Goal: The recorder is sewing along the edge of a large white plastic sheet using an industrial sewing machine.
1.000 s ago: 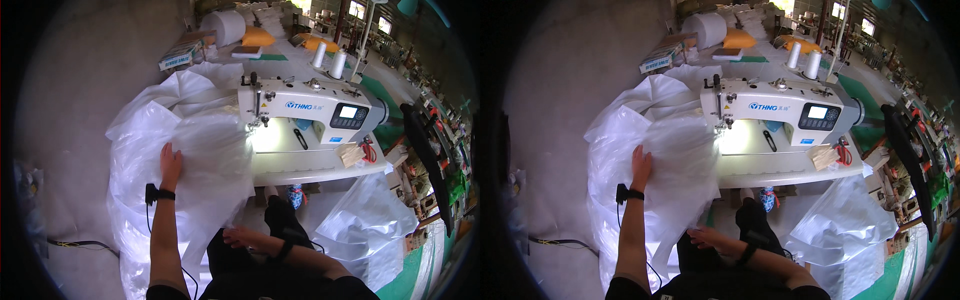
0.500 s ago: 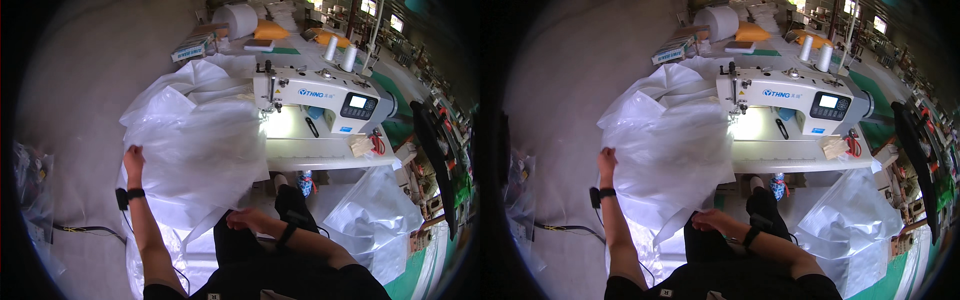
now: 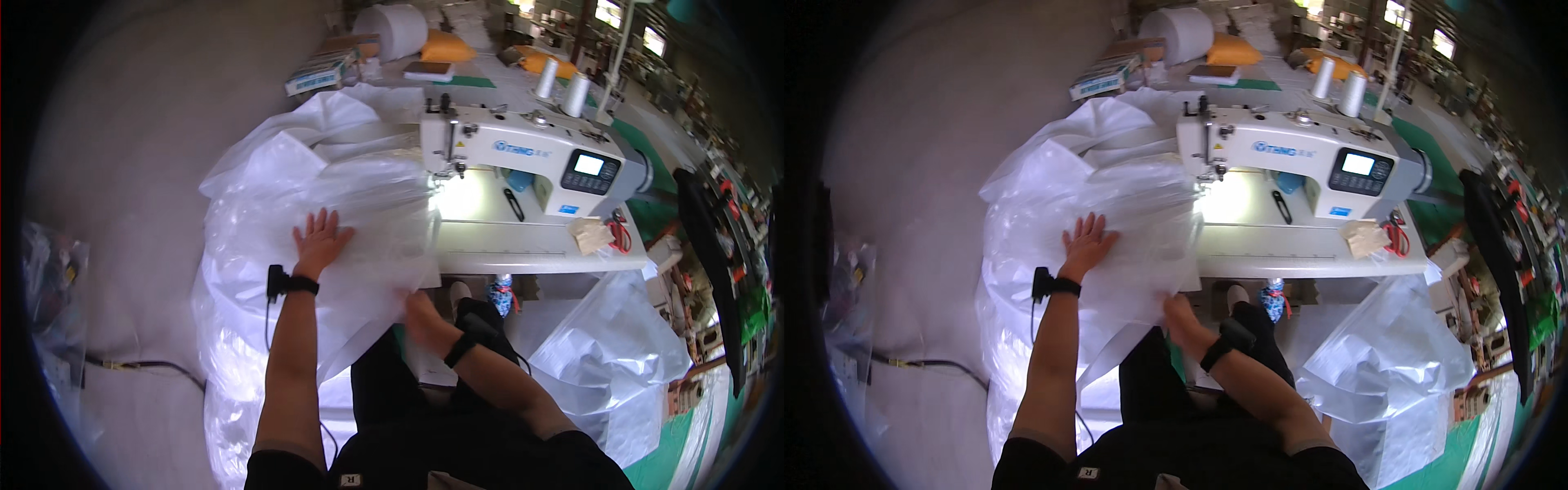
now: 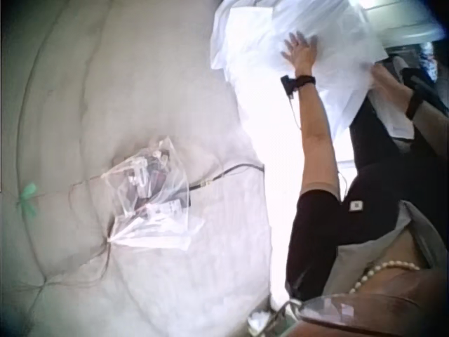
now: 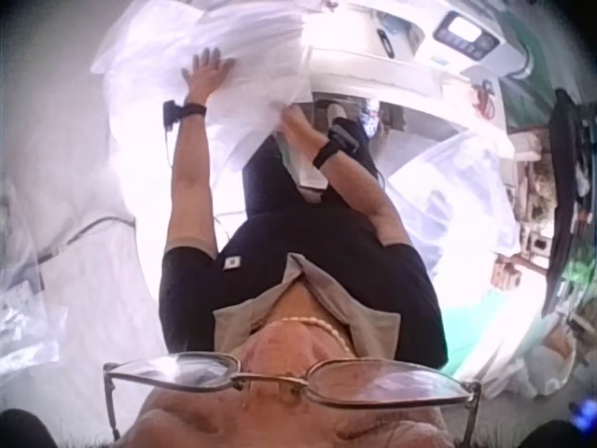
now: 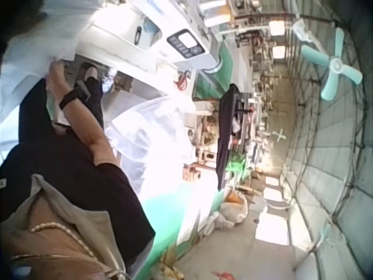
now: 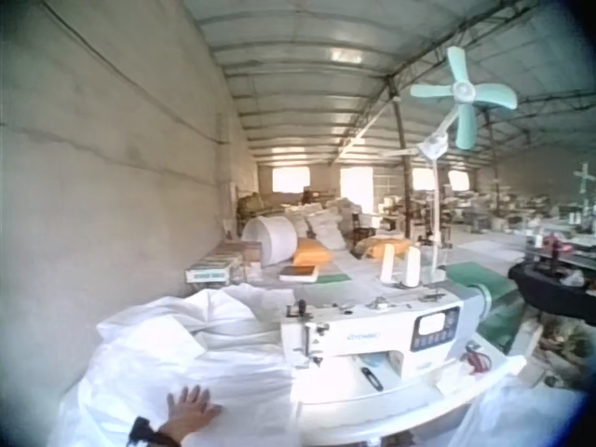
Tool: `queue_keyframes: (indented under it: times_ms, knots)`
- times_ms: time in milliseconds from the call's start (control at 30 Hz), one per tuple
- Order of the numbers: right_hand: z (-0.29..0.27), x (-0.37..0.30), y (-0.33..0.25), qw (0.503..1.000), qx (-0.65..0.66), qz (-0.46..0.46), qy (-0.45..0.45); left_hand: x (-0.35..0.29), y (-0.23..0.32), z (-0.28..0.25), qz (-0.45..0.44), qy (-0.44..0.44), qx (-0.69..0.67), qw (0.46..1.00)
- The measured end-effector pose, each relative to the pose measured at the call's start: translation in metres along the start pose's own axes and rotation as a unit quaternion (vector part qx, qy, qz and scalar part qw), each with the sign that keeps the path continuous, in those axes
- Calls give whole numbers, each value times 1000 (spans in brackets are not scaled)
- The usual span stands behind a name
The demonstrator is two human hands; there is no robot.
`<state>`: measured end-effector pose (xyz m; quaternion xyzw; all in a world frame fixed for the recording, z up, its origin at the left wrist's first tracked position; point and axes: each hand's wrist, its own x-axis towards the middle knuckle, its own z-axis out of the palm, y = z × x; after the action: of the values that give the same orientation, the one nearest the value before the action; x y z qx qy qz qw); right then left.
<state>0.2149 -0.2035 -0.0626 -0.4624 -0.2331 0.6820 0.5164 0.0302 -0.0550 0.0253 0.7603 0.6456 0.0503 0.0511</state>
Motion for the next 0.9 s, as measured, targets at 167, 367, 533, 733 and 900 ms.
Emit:
queue_keyframes:
  times_ms: [167,367,533,733,900]
  knots:
    - [-17,-68,-9,855,-407,-30,-319,2,-19,3,20,7,-46,999]
    - [-67,-144,6,902,-247,166,-313,6,-24,-13,50,-27,9,998]
    - [-89,-129,-25,688,-705,115,-129,-56,-19,-32,147,197,-383,890]
    - [-48,-69,-66,980,-174,-88,-42,-187,2,-6,-90,163,-660,728]
    - [6,-45,-68,986,-103,-35,-130,-239,15,28,-196,30,-734,649]
